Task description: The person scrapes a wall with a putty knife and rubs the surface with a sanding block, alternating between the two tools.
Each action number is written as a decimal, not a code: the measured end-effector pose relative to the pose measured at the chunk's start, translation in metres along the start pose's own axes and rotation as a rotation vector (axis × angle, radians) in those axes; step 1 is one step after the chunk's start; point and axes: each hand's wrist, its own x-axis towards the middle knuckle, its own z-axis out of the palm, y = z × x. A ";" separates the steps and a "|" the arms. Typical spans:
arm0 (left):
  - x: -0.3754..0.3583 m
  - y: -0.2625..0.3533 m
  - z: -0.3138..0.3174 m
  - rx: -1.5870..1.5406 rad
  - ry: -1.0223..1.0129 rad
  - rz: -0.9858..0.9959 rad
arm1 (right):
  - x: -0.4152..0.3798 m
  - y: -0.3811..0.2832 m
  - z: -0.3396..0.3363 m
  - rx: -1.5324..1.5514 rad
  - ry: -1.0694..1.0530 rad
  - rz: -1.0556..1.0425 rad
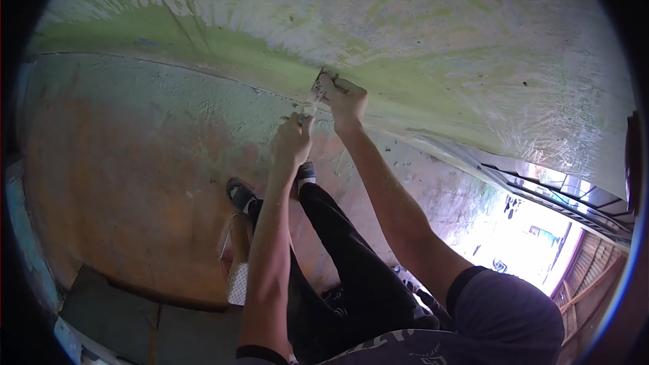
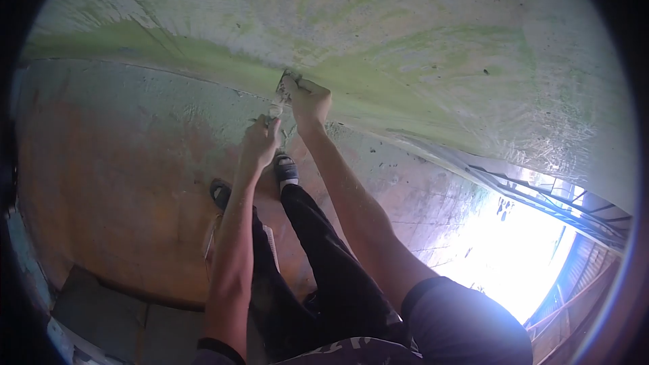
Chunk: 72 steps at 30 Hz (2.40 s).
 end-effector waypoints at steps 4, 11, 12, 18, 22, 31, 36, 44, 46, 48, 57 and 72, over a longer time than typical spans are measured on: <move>-0.020 0.032 -0.034 0.002 0.083 0.095 | -0.019 -0.048 -0.008 0.164 0.051 -0.070; 0.025 -0.053 0.013 0.081 0.014 -0.032 | 0.011 0.041 0.036 0.029 0.052 -0.069; 0.021 -0.051 0.012 0.056 -0.021 -0.037 | 0.009 0.050 0.043 0.035 0.066 -0.025; -0.006 0.010 -0.028 0.032 0.023 -0.004 | -0.016 -0.018 0.012 0.203 0.008 0.006; 0.017 -0.033 -0.002 0.082 -0.008 -0.081 | 0.008 0.043 0.038 0.041 0.010 0.023; 0.014 -0.031 -0.018 0.071 0.024 -0.018 | 0.004 0.017 0.030 0.041 -0.059 -0.033; 0.022 -0.056 -0.015 0.157 0.051 -0.034 | 0.010 0.006 0.052 -0.135 -0.078 0.037; -0.114 0.081 -0.094 0.200 0.053 0.089 | -0.079 -0.126 -0.072 0.061 -0.199 -0.092; -0.168 0.097 -0.093 0.117 0.201 0.270 | -0.132 -0.160 -0.101 -0.262 -0.266 -0.175; -0.228 0.116 -0.094 0.027 -0.032 0.109 | -0.172 -0.095 -0.127 -0.424 -0.490 -0.209; -0.377 0.088 -0.141 -0.104 0.205 0.313 | -0.297 -0.169 -0.253 0.076 -0.240 0.231; -0.301 0.212 -0.215 -0.170 0.902 0.057 | -0.270 -0.177 -0.393 0.403 -0.430 0.365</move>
